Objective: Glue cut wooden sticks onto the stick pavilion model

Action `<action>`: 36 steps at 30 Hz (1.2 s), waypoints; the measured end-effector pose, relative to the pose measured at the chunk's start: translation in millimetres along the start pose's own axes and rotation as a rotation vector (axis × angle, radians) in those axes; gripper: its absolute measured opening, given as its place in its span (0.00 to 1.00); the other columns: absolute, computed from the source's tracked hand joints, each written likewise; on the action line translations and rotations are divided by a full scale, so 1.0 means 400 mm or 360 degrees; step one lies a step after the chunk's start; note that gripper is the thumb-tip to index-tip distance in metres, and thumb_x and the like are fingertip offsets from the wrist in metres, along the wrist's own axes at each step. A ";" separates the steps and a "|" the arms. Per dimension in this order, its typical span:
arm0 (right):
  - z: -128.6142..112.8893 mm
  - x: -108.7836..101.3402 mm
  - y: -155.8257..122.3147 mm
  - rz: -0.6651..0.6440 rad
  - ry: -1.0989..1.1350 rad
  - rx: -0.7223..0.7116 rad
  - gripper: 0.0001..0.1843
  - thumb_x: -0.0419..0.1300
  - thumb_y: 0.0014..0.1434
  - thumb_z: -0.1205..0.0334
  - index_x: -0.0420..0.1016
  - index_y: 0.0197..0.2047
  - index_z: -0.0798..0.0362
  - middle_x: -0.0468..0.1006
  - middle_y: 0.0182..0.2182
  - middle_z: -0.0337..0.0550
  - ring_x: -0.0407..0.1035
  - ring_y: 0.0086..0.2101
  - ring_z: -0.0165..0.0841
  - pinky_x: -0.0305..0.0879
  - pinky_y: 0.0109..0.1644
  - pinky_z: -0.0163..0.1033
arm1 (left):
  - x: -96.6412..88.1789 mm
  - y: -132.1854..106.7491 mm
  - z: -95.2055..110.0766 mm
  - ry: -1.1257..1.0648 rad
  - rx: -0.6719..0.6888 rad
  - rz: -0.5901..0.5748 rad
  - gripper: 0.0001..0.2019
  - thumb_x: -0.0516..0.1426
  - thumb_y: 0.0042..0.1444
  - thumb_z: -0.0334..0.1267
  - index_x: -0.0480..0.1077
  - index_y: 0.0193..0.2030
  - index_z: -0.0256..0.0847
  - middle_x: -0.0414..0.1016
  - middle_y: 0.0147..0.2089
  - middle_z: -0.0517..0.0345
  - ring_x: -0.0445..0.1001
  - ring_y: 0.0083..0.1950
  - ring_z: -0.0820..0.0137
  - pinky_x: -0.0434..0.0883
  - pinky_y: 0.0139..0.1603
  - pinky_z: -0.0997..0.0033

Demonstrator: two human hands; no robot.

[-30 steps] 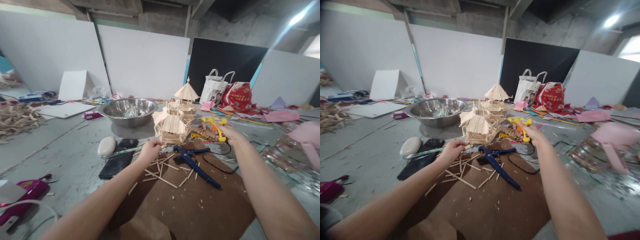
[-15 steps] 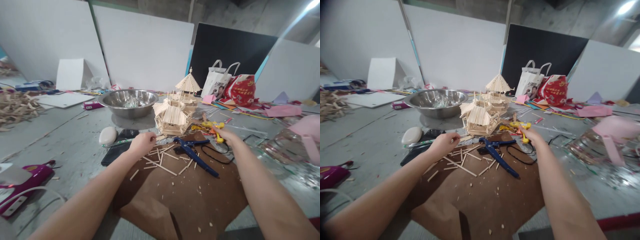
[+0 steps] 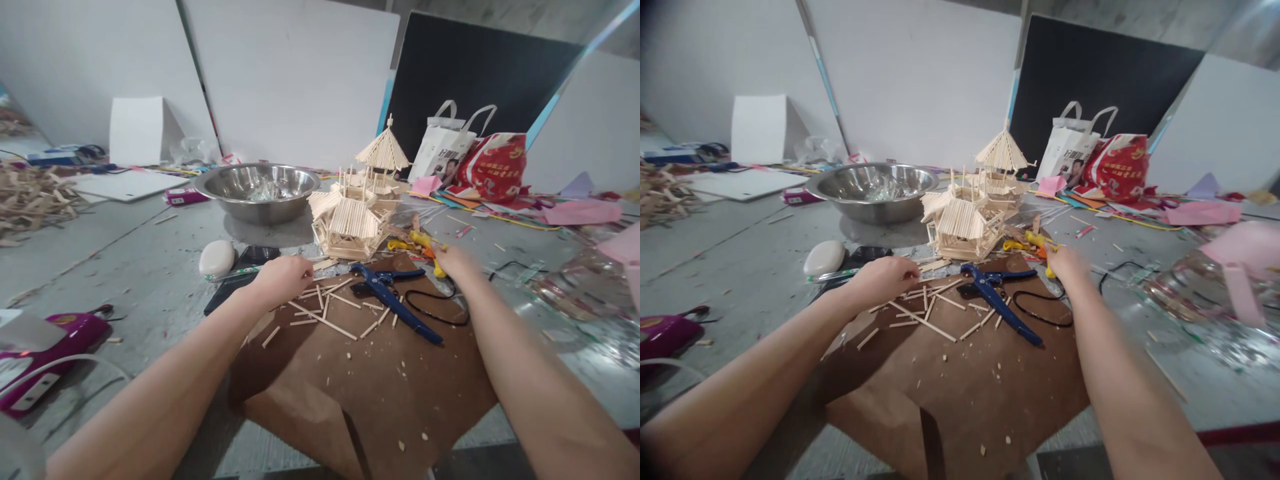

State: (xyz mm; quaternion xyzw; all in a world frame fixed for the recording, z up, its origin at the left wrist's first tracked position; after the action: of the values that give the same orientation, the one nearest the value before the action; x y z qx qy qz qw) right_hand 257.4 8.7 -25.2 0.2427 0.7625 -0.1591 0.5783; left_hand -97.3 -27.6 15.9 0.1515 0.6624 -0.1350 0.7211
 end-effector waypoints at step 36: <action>-0.042 -0.012 -0.042 0.0346 -0.0135 -0.0248 0.24 0.42 0.53 0.51 0.72 0.36 0.57 0.75 0.32 0.56 0.68 0.34 0.44 0.57 0.30 0.39 | 0.062 0.026 0.004 0.0301 0.0338 0.0321 0.14 0.46 0.51 0.35 0.71 0.38 0.48 0.70 0.39 0.54 0.61 0.42 0.64 0.53 0.39 0.64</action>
State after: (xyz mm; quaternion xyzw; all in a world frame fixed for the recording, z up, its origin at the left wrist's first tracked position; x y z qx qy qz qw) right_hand 235.5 2.7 -16.5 0.2713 0.7165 -0.0458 0.6410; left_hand -89.4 -18.6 -8.2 0.3045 0.6907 -0.1163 0.6455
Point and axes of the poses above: each hand's wrist, its own y-axis towards the middle knuckle, its own x-axis out of the palm, z = x × y, the point moved 2 cm from there along y, towards the middle knuckle
